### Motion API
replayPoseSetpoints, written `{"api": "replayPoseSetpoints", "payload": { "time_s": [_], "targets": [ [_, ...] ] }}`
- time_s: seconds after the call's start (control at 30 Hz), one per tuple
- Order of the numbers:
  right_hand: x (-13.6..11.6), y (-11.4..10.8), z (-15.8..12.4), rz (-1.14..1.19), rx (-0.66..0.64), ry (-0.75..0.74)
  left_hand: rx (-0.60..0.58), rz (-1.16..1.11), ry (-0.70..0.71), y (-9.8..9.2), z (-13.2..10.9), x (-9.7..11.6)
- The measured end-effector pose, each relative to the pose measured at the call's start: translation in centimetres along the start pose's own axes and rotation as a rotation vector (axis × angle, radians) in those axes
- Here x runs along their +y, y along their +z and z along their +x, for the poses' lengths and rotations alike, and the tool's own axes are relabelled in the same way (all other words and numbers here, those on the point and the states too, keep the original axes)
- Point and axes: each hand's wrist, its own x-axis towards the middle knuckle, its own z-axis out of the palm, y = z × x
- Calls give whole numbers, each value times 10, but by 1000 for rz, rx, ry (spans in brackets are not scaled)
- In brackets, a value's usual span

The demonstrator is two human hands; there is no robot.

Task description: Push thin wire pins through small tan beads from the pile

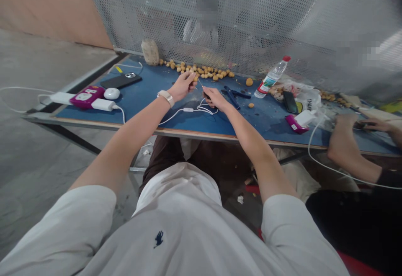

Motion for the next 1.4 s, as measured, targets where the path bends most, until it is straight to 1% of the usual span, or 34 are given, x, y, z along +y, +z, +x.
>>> {"api": "replayPoseSetpoints", "payload": {
  "time_s": [0.23, 0.37, 0.53, 0.67, 0.83, 1.07, 1.23, 1.4],
  "targets": [
    [-6, 3, -3, 11, 18, 26, 1, 22, 12, 4, -8, 10],
    [-3, 1, -2, 21, 6, 22, 20, 19, -9, 5, -8, 10],
    [-1, 0, -1, 12, 18, 13, 54, -4, 0, 8, -8, 9],
    [-4, 2, -2, 30, 22, 18, 26, 2, 0, 8, -9, 11],
    [-5, 2, -2, 24, 29, 14, 23, 9, -7, 7, -8, 9],
    [2, 0, 2, 18, 25, -5, -1, 3, -5, 9, -9, 9],
    [6, -2, 4, 27, -7, -14, -1, -5, -29, 9, -10, 10],
    [4, -2, 4, 44, 2, 3, 9, -6, -26, 11, -11, 13]
  ]
}}
